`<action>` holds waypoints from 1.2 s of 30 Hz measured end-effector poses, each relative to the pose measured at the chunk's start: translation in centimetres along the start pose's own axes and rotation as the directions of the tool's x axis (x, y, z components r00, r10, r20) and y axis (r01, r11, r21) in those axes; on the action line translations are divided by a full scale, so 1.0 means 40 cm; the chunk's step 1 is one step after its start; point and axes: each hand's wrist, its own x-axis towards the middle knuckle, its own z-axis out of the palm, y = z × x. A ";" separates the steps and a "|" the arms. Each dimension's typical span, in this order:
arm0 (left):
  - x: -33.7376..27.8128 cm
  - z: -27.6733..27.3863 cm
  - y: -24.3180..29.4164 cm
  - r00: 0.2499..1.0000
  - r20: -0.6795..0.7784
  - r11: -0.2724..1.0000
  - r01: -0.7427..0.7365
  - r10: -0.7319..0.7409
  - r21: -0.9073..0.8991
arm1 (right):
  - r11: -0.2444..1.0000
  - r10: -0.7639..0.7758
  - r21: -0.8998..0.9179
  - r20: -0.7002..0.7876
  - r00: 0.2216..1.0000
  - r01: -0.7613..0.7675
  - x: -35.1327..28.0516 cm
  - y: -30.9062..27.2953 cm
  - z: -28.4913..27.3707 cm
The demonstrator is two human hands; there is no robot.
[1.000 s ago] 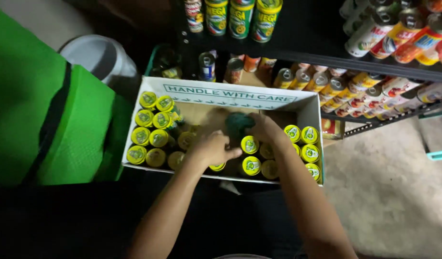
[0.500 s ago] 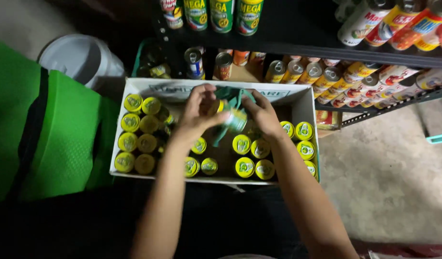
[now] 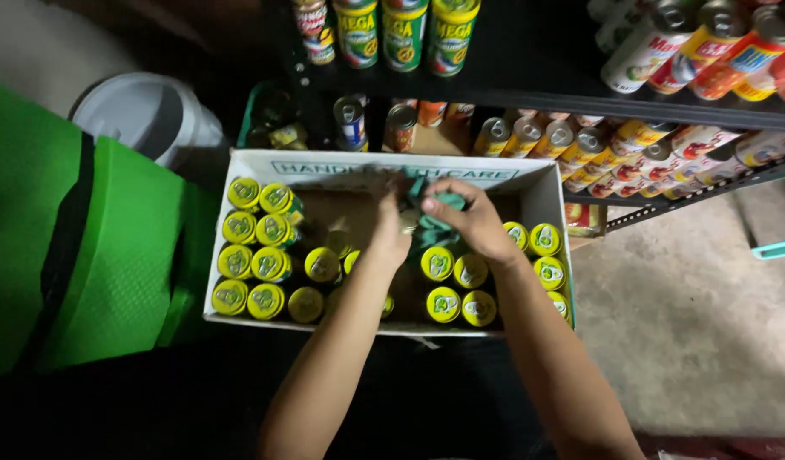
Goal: Wiping individual cans with a cloth and placing them on a shelf in a grocery store.
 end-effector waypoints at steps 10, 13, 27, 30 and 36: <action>-0.150 0.087 0.036 0.993 0.114 0.994 -0.040 0.028 0.106 | 1.000 -0.013 -0.005 -0.202 0.979 0.012 -0.003 -0.035 0.021; -0.118 0.082 0.053 0.997 0.061 0.993 -0.057 0.051 0.099 | 0.999 -0.051 -0.001 0.008 0.999 0.051 -0.006 -0.047 0.008; -0.054 0.037 0.011 0.998 -0.035 0.961 0.059 -0.052 0.269 | 0.988 -0.150 -0.061 -0.146 0.978 0.143 -0.018 -0.034 0.027; 0.027 -0.020 -0.014 0.999 -0.043 0.973 -0.009 0.020 0.230 | 0.940 -0.320 -0.093 0.098 0.942 0.328 -0.018 -0.015 0.010; -0.038 0.031 0.019 0.997 -0.063 0.970 -0.030 0.047 0.239 | 0.956 -0.281 -0.093 -0.036 0.959 0.277 0.002 -0.001 0.026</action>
